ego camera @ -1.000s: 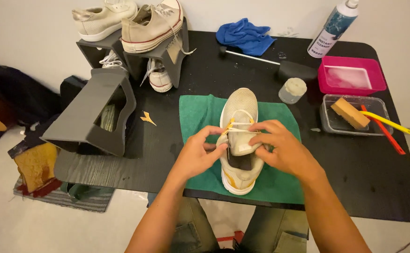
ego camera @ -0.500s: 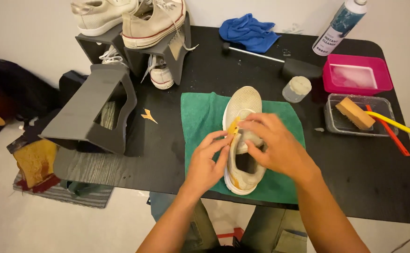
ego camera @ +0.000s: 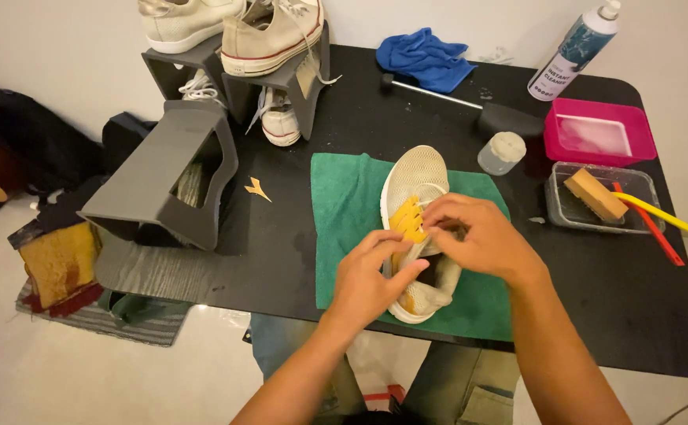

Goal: The person unties the white shoelaces of a yellow and white sneaker placed on a green towel. They pull the laces out of the eyelets and remove them from the shoe.

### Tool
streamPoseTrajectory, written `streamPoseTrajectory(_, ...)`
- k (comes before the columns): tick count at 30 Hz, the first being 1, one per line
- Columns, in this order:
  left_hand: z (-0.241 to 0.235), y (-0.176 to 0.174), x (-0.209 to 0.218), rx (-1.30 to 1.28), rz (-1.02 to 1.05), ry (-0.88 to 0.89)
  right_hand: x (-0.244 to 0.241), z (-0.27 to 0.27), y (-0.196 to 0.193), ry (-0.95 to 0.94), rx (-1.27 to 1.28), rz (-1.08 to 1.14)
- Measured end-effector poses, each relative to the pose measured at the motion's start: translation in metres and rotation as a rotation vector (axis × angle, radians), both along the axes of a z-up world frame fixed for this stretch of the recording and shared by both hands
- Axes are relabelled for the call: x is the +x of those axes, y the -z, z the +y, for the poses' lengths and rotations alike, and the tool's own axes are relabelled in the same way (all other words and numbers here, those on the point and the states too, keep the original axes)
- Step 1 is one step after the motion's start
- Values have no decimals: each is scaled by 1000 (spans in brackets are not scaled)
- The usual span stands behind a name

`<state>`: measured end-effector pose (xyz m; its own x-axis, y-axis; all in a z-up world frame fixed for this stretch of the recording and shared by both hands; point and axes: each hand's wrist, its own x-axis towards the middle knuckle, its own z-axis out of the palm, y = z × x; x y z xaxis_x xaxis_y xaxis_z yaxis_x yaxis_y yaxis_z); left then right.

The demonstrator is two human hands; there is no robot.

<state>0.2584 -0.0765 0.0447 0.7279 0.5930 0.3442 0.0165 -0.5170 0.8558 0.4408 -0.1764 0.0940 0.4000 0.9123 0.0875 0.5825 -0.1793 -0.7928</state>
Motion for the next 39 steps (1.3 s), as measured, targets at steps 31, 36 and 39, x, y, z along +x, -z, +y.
streamPoseTrajectory(31, -6, 7, 4, 305, 347, -63, -28, 28, 20, 179, -458, -714)
streamPoseTrajectory(36, -6, 6, 5, 281, 345, -55, -23, 31, 20, 251, -341, -363)
streamPoseTrajectory(39, -3, 2, 9, 270, 343, -69, -36, 24, 2, 149, -272, -195)
